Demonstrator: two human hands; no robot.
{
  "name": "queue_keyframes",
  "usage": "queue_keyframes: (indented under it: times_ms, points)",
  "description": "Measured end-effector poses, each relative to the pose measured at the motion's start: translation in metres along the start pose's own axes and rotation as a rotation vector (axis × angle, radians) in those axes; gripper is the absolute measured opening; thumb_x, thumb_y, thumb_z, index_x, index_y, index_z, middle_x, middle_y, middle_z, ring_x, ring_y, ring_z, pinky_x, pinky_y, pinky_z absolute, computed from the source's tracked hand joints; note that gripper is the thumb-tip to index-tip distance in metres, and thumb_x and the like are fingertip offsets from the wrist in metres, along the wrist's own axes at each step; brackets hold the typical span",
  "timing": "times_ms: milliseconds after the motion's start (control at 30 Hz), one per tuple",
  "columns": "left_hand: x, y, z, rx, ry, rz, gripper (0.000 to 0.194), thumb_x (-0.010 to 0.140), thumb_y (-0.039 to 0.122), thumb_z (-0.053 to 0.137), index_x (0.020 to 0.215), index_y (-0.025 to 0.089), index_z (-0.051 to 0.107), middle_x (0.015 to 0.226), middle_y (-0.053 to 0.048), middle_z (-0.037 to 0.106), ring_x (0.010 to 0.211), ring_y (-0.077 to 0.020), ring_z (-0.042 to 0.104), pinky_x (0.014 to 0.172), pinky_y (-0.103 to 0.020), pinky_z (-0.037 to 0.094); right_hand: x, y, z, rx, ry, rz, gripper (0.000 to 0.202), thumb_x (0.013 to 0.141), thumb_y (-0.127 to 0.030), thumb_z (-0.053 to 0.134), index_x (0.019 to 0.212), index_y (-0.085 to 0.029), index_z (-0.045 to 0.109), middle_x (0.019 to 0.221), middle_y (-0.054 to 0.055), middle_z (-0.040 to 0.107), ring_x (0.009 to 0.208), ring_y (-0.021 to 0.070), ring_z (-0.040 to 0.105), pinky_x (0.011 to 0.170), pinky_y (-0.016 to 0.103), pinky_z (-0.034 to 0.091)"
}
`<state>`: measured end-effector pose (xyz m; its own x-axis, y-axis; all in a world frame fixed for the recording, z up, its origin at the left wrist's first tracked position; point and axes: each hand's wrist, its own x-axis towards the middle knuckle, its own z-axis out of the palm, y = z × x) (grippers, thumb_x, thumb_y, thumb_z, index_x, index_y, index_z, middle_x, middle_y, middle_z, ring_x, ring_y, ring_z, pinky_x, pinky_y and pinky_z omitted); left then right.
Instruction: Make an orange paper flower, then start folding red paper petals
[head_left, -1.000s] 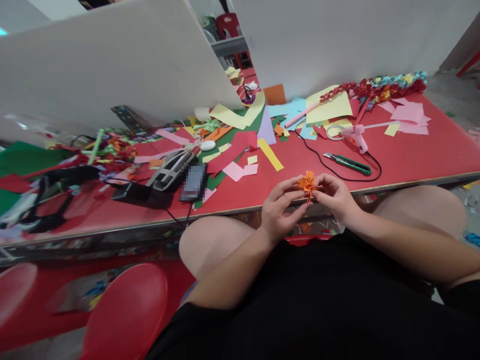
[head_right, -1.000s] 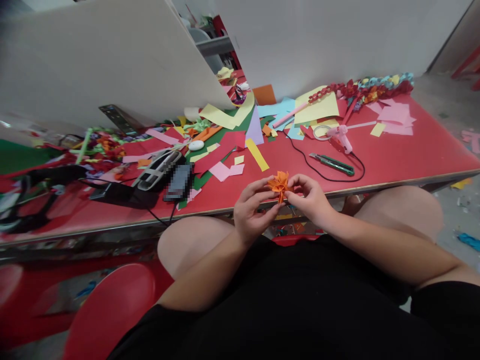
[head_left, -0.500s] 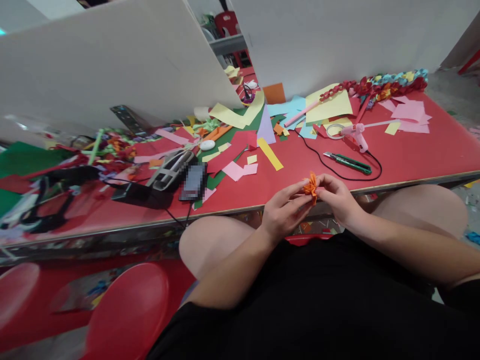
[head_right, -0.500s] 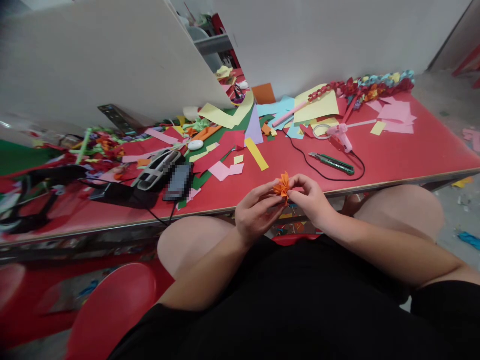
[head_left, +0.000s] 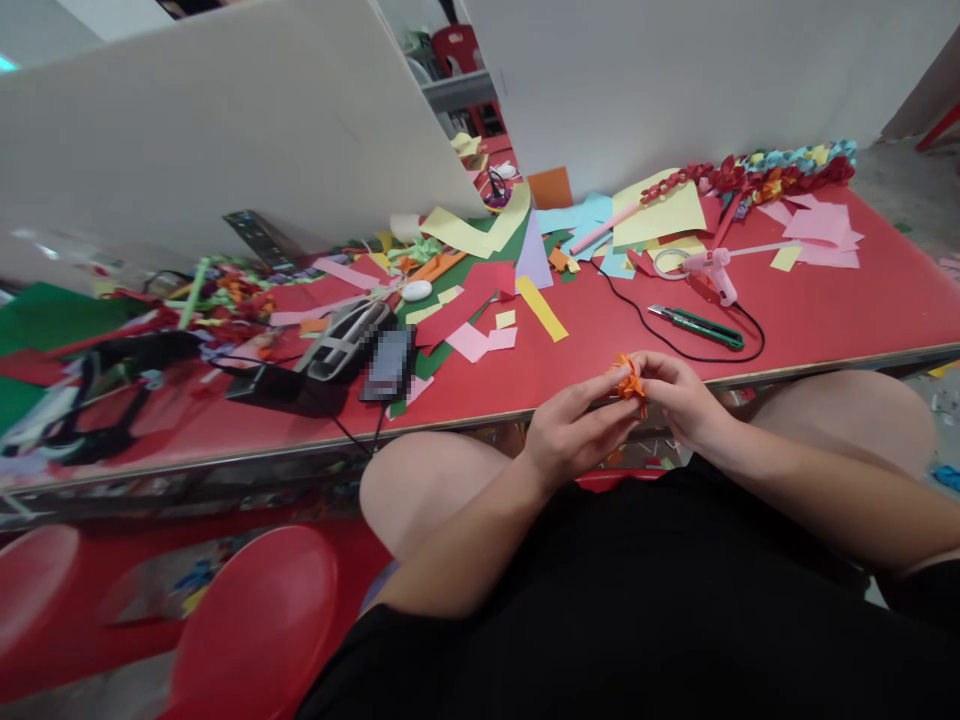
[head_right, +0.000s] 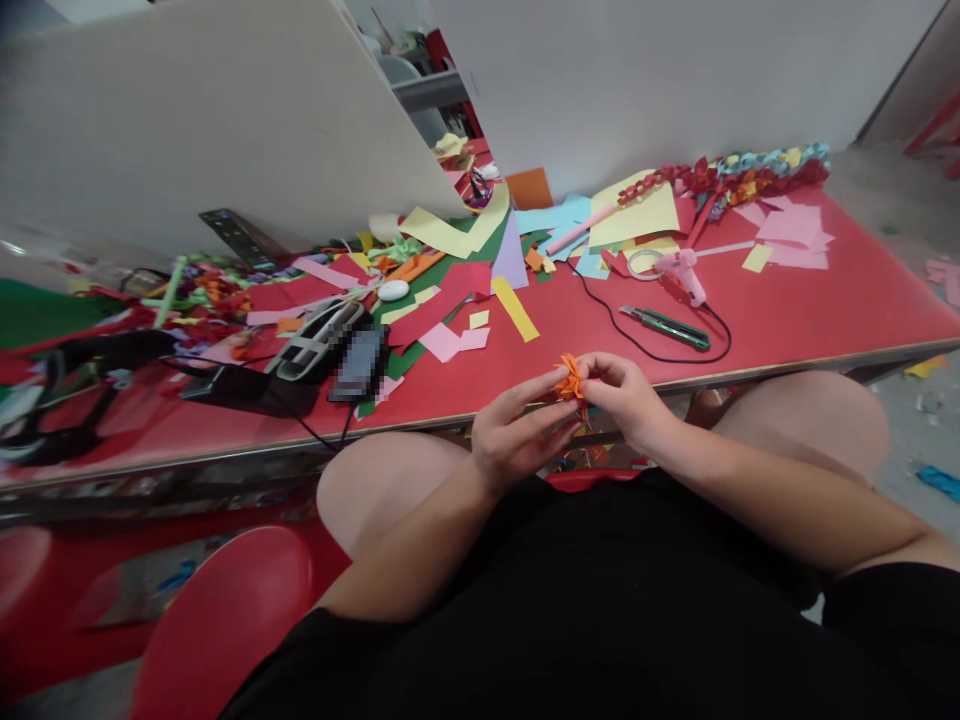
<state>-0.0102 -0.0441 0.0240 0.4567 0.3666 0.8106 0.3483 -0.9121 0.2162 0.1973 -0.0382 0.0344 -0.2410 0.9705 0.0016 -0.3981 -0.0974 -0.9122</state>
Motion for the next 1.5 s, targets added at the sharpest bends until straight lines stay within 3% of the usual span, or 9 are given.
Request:
queue_keyframes:
  times_ms: [133,300,500,667,767,933,1067,1267,1500]
  points:
    - [0.002,0.002,-0.005,-0.036,0.032,0.017,0.050,0.100,0.031,0.089,0.148,0.029,0.074,0.160,-0.011,0.072,0.127,-0.0245,0.083,0.105,-0.038,0.075,0.000,-0.009,-0.006,0.124,-0.031,0.148,0.021,0.077,-0.034,0.093,0.085,-0.024,0.077,0.086,0.000,0.075,0.078,0.0170,0.065,0.076,0.032,0.054]
    - [0.004,-0.006,-0.017,0.010,0.158,-0.025,0.038,0.102,0.040,0.084,0.139,0.031,0.076,0.145,-0.009,0.077,0.102,-0.0200,0.080,0.084,-0.035,0.074,-0.001,-0.017,-0.019,0.345,-0.120,0.284,0.043,0.076,-0.055,0.093,0.110,-0.029,0.087,0.123,0.007,0.084,0.112,0.0285,0.074,0.093,0.044,0.062]
    - [-0.001,-0.020,-0.018,-0.016,0.248,-0.117,0.034,0.101,0.038,0.084,0.133,0.030,0.079,0.142,-0.009,0.074,0.105,-0.0222,0.075,0.085,-0.039,0.071,-0.001,-0.016,-0.028,0.472,-0.340,0.261,0.058,0.070,-0.072,0.092,0.112,-0.033,0.085,0.137,0.006,0.080,0.134,0.0314,0.066,0.096,0.043,0.060]
    - [0.003,-0.019,-0.016,-0.030,0.260,-0.144,0.032,0.100,0.032,0.084,0.131,0.032,0.080,0.139,-0.010,0.076,0.117,-0.0269,0.075,0.090,-0.043,0.071,0.006,-0.011,-0.033,0.513,-0.419,0.250,0.052,0.074,-0.068,0.091,0.111,-0.031,0.085,0.142,0.007,0.078,0.136,0.0295,0.065,0.095,0.038,0.061]
    - [0.008,-0.012,-0.016,-0.080,0.231,-0.204,0.021,0.100,0.029,0.084,0.121,0.029,0.081,0.123,-0.009,0.079,0.105,-0.0238,0.076,0.083,-0.039,0.069,0.011,-0.007,-0.036,0.511,-0.430,0.236,0.049,0.076,-0.067,0.090,0.109,-0.031,0.084,0.147,0.008,0.076,0.139,0.0283,0.063,0.098,0.038,0.060]
    - [0.010,0.004,-0.003,-0.418,0.028,-0.599,0.015,0.107,0.036,0.076,0.104,0.022,0.079,0.084,-0.002,0.077,0.062,-0.0114,0.062,0.056,-0.025,0.050,0.014,0.000,-0.033,0.330,-0.310,0.278,0.060,0.057,-0.069,0.094,0.100,-0.030,0.083,0.141,0.009,0.079,0.134,0.0321,0.068,0.103,0.043,0.063]
    - [0.007,0.007,0.013,-0.745,-0.010,-0.851,0.028,0.104,0.046,0.079,0.111,0.019,0.080,0.113,-0.010,0.082,0.075,-0.0135,0.071,0.068,-0.028,0.058,0.016,0.003,-0.028,0.193,-0.267,0.334,0.052,0.057,-0.062,0.092,0.094,-0.027,0.081,0.127,0.012,0.082,0.121,0.0328,0.074,0.095,0.042,0.065]
    - [0.009,0.005,0.018,-1.030,-0.094,-1.125,0.038,0.088,0.049,0.093,0.105,0.019,0.077,0.088,-0.002,0.073,0.073,-0.0140,0.068,0.061,-0.023,0.050,0.021,0.007,-0.026,0.131,-0.324,0.241,0.054,0.062,-0.064,0.091,0.101,-0.027,0.083,0.141,0.013,0.078,0.114,0.0314,0.074,0.075,0.037,0.064]
    - [0.013,0.008,0.015,-1.210,-0.071,-1.330,0.044,0.080,0.049,0.095,0.104,0.020,0.073,0.084,0.001,0.067,0.070,-0.0116,0.066,0.054,-0.019,0.046,0.024,0.008,-0.027,0.079,-0.315,0.225,0.061,0.060,-0.065,0.096,0.105,-0.027,0.082,0.143,0.012,0.077,0.110,0.0288,0.074,0.076,0.035,0.065]
